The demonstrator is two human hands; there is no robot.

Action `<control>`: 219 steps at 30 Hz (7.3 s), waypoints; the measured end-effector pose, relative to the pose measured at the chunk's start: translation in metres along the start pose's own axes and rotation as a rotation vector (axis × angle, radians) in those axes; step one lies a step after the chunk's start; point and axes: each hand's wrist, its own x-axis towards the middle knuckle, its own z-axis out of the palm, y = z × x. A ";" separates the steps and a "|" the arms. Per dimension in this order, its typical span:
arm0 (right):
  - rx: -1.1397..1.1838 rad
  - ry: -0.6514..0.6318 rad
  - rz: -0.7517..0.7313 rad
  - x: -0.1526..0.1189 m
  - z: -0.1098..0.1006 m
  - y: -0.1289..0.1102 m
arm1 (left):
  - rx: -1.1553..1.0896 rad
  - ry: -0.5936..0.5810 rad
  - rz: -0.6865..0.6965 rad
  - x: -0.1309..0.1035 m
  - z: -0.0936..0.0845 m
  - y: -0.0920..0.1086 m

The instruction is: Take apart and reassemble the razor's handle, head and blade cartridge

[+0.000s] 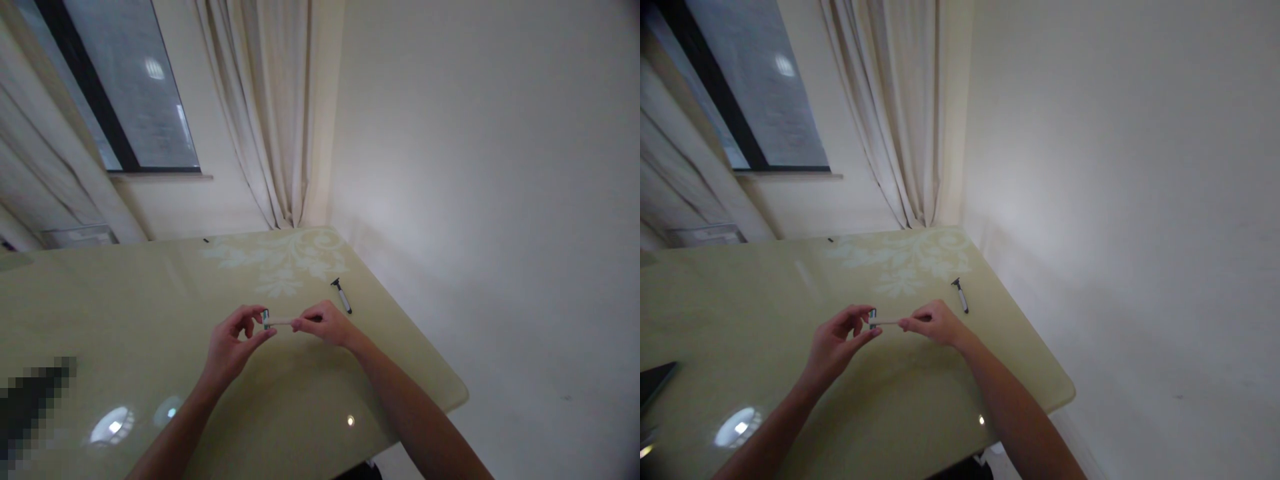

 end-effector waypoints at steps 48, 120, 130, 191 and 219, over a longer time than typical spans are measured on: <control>-0.712 0.598 0.793 -0.017 -0.076 0.067 | 0.482 -0.455 0.002 0.066 0.145 -0.025; -0.476 0.103 -0.229 -0.001 0.009 -0.004 | 0.309 -0.313 0.105 0.002 0.087 -0.012; -0.796 0.469 0.346 0.002 -0.031 0.046 | 0.609 -0.357 -0.044 0.052 0.150 -0.013; -0.524 0.646 0.243 0.043 -0.016 0.044 | 0.633 -0.260 -0.235 0.042 -0.041 -0.090; -0.663 0.224 0.291 0.039 0.070 0.000 | 0.631 -0.272 -0.273 0.031 -0.043 -0.084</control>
